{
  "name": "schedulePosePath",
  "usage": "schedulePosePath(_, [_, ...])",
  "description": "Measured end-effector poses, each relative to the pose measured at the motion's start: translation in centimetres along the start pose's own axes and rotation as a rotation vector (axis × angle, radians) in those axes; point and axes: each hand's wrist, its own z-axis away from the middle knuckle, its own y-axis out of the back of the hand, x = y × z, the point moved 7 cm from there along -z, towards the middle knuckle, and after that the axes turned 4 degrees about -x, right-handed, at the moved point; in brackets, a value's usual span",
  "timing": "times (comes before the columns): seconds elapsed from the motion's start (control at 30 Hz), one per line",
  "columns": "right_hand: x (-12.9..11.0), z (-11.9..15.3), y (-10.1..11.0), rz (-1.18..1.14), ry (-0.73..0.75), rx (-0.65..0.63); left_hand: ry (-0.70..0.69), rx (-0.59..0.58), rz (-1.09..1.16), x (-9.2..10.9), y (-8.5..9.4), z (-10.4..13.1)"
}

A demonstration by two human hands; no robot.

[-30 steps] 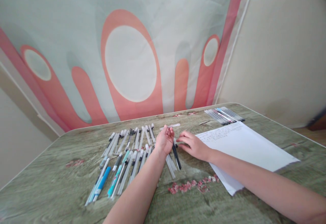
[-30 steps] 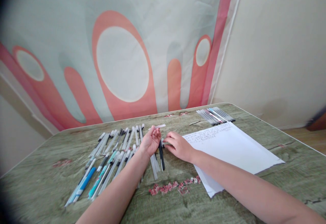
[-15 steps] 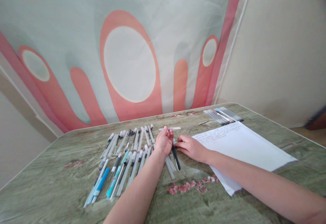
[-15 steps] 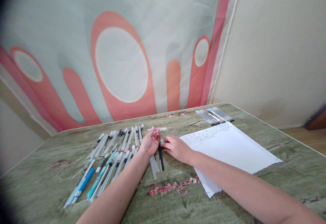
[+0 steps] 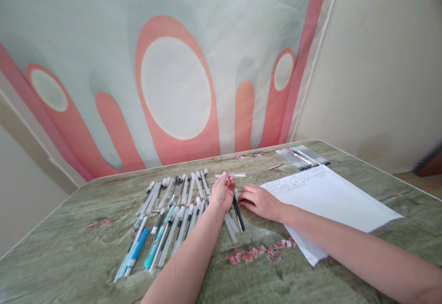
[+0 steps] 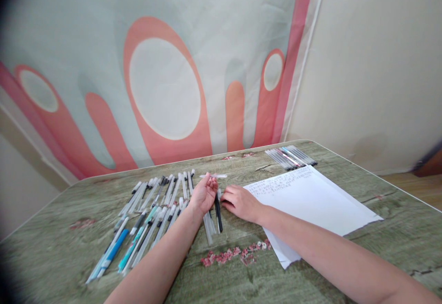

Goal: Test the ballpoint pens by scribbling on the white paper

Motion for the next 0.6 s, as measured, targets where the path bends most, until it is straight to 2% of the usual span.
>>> schedulePosePath(0.2, [0.2,0.2,0.4,-0.012,-0.023,0.059,0.001,-0.008,0.004,0.0,0.1,-0.1])
schedulePosePath(0.47, [1.6,1.0,4.1,-0.227,-0.144,0.533,-0.039,-0.012,-0.033,0.2,0.0,0.0])
schedulePosePath(0.6, [1.7,1.4,5.0,-0.220,-0.158,0.639,-0.058,-0.023,-0.055,0.3,-0.1,0.1])
